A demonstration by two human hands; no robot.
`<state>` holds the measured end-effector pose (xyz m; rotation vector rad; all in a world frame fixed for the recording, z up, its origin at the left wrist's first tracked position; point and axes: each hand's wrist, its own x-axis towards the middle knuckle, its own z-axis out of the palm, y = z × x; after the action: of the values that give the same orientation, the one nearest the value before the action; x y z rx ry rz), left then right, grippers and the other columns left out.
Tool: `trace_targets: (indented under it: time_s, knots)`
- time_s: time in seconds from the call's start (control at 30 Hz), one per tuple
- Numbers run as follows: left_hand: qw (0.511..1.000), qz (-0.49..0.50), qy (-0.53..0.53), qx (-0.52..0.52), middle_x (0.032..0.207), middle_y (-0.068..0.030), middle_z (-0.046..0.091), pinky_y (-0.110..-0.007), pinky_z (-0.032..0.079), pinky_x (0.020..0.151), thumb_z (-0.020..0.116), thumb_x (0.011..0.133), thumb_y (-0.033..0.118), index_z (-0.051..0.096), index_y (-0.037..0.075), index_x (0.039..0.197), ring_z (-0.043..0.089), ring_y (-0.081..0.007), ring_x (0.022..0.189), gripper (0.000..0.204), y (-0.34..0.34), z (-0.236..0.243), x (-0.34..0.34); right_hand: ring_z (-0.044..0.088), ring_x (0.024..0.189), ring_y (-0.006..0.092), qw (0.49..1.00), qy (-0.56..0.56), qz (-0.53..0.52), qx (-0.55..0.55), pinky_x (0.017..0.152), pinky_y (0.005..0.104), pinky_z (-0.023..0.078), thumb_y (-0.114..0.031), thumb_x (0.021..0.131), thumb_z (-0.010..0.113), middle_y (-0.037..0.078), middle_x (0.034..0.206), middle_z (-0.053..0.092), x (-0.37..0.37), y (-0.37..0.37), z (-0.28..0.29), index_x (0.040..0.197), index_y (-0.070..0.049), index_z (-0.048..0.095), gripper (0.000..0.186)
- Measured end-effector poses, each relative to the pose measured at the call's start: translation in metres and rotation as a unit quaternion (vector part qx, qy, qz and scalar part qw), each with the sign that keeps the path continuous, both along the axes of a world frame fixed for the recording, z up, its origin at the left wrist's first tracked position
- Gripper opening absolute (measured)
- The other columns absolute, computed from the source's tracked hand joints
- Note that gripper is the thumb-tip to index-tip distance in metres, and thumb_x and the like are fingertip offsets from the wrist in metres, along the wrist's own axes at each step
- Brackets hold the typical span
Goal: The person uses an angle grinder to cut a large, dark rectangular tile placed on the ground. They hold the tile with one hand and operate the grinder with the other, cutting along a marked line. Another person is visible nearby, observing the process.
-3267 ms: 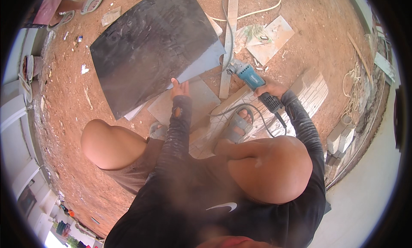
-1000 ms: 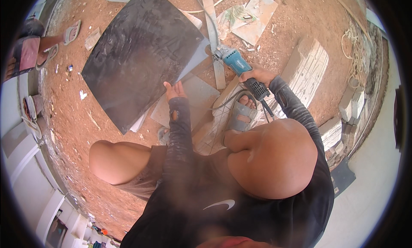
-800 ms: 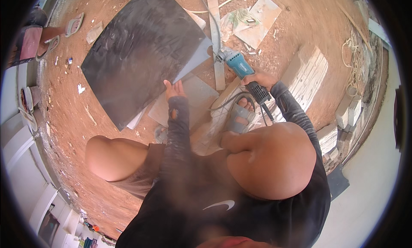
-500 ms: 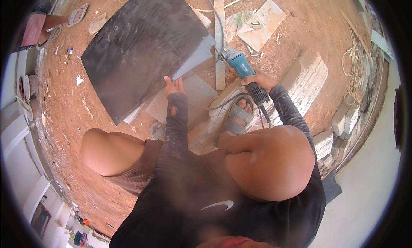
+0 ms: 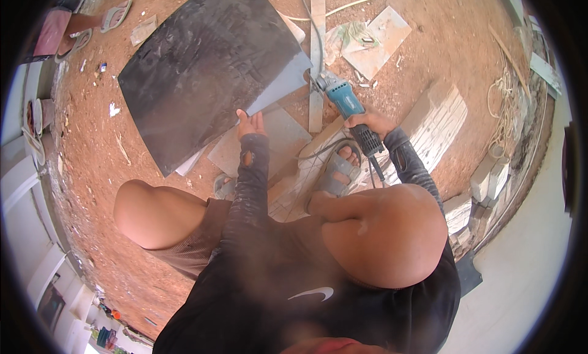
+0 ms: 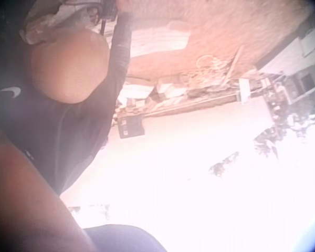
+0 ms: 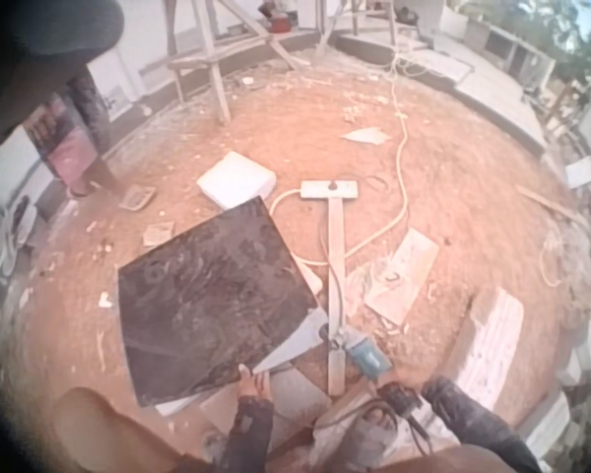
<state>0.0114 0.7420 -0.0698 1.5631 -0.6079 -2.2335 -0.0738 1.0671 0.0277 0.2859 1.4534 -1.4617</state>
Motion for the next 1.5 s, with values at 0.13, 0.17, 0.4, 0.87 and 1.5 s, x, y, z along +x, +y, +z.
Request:
trace_targets:
  time_s: [0.13, 0.17, 0.4, 0.87, 1.5]
  knots:
    - [1.0, 0.013, -0.02, 0.006, 0.14, -0.0291, 0.049, -0.041, 0.048, 0.114, 0.065, 0.099, 0.034, 0.033, -0.013, 0.141, 0.053, -0.0354, 0.132, 0.071, -0.002, -0.002, -0.001, 0.059, 0.076, 0.0136, 1.0, 0.001, -0.006, -0.005, 0.069, 0.0297, 0.05, -0.015, 0.075, 0.079, 0.003, 0.091, 0.062, 0.002, -0.003, 0.003, 0.112, -0.001, 0.062, 0.043]
    - [0.999, 0.017, -0.024, 0.01, 0.14, -0.029, 0.049, -0.04, 0.049, 0.114, 0.065, 0.099, 0.033, 0.033, -0.013, 0.141, 0.053, -0.0354, 0.132, 0.071, -0.002, -0.002, -0.001, 0.059, 0.076, 0.0137, 1.0, 0.003, -0.01, -0.008, 0.069, 0.0299, 0.05, -0.015, 0.075, 0.079, 0.003, 0.091, 0.062, 0.002, -0.004, 0.004, 0.112, -0.001, 0.061, 0.043]
    - [1.0, 0.003, -0.001, 0.007, 0.143, -0.0285, 0.046, -0.038, 0.05, 0.112, 0.071, 0.093, 0.038, 0.034, -0.012, 0.141, 0.053, -0.0331, 0.131, 0.079, -0.006, -0.01, 0.003, 0.06, 0.076, 0.0139, 1.0, 0.006, -0.007, -0.017, 0.068, 0.0301, 0.05, -0.014, 0.075, 0.08, 0.004, 0.09, 0.061, 0.004, -0.006, 0.001, 0.112, -0.002, 0.06, 0.044]
    - [1.0, 0.012, -0.005, 0.011, 0.139, -0.0272, 0.051, -0.036, 0.051, 0.11, 0.07, 0.094, 0.038, 0.04, -0.012, 0.137, 0.056, -0.0311, 0.128, 0.073, 0.001, -0.002, 0.0, 0.062, 0.074, 0.0151, 1.0, 0.005, 0.023, 0.006, 0.066, 0.0312, 0.052, -0.014, 0.075, 0.078, 0.005, 0.09, 0.062, 0.003, 0.002, -0.003, 0.115, 0.001, 0.06, 0.046]
    - [0.999, 0.042, -0.022, 0.006, 0.134, -0.0262, 0.055, -0.043, 0.053, 0.109, 0.067, 0.098, 0.029, 0.041, -0.014, 0.134, 0.057, -0.0372, 0.126, 0.062, 0.0, -0.002, -0.003, 0.065, 0.077, 0.0166, 0.981, 0.026, 0.178, 0.07, 0.071, 0.0304, 0.055, -0.016, 0.073, 0.08, 0.008, 0.094, 0.064, -0.042, 0.027, 0.016, 0.119, 0.001, 0.06, 0.054]
